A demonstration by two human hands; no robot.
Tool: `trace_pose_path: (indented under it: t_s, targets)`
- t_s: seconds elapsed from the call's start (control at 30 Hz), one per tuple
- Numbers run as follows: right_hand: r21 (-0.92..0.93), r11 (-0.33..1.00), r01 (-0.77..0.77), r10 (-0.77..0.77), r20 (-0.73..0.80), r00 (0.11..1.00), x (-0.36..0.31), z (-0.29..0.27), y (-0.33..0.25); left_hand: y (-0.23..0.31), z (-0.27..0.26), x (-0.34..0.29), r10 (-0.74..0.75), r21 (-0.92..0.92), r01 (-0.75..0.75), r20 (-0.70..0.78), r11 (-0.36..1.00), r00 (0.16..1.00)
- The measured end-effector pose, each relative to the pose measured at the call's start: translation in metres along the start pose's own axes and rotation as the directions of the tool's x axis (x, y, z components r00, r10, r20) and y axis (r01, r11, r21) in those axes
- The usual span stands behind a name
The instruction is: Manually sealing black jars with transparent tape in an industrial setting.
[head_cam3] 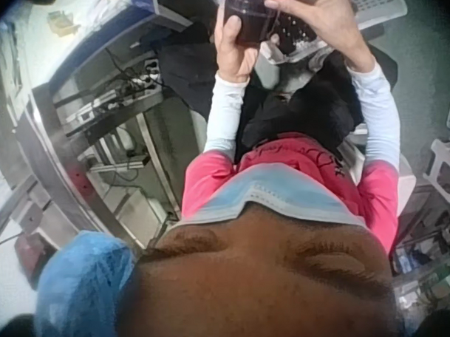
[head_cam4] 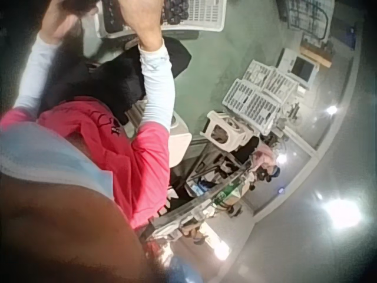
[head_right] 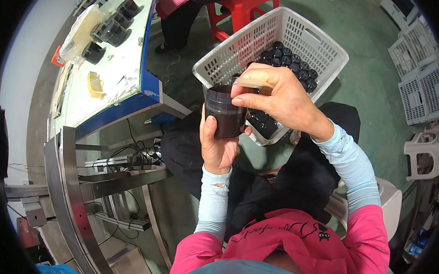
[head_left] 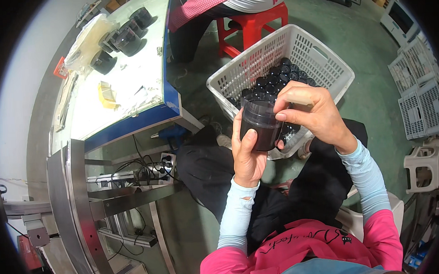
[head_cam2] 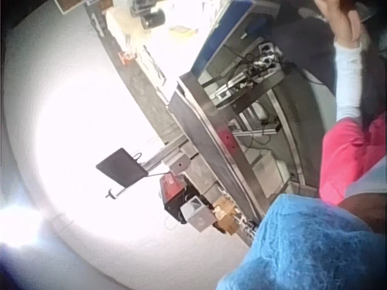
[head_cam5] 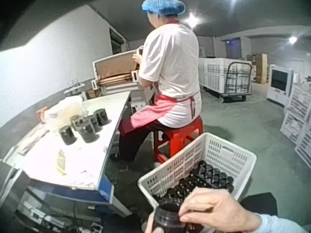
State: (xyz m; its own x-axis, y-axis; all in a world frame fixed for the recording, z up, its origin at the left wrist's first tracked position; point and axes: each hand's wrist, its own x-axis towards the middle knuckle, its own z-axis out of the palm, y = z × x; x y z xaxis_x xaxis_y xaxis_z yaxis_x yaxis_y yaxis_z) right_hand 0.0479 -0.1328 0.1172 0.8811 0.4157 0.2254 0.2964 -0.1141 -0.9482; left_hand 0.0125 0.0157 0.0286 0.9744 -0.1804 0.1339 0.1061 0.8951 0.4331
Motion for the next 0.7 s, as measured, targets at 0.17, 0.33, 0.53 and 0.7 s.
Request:
trace_pose_path:
  t_s: [0.17,0.33,0.53,0.7]
  targets:
    - [0.041,0.999,-0.012,0.013,-0.036,0.999,0.001,0.002,-0.002,-0.001,0.0,0.0,-0.012,-0.023,0.013,0.022,1.0,1.0]
    - [-0.002,1.0,0.026,-0.026,-0.004,1.0,0.006,0.003,-0.001,-0.004,-0.001,0.002,-0.09,-0.171,0.088,-0.005,0.981,0.996]
    - [0.003,0.998,0.064,-0.064,-0.006,0.998,0.007,0.002,0.002,-0.005,-0.007,0.001,-0.086,-0.098,0.087,0.016,0.991,0.996]
    - [0.059,0.998,0.034,-0.033,-0.017,0.999,0.007,0.003,0.003,-0.004,-0.009,0.0,-0.093,-0.103,0.095,0.028,0.99,0.995]
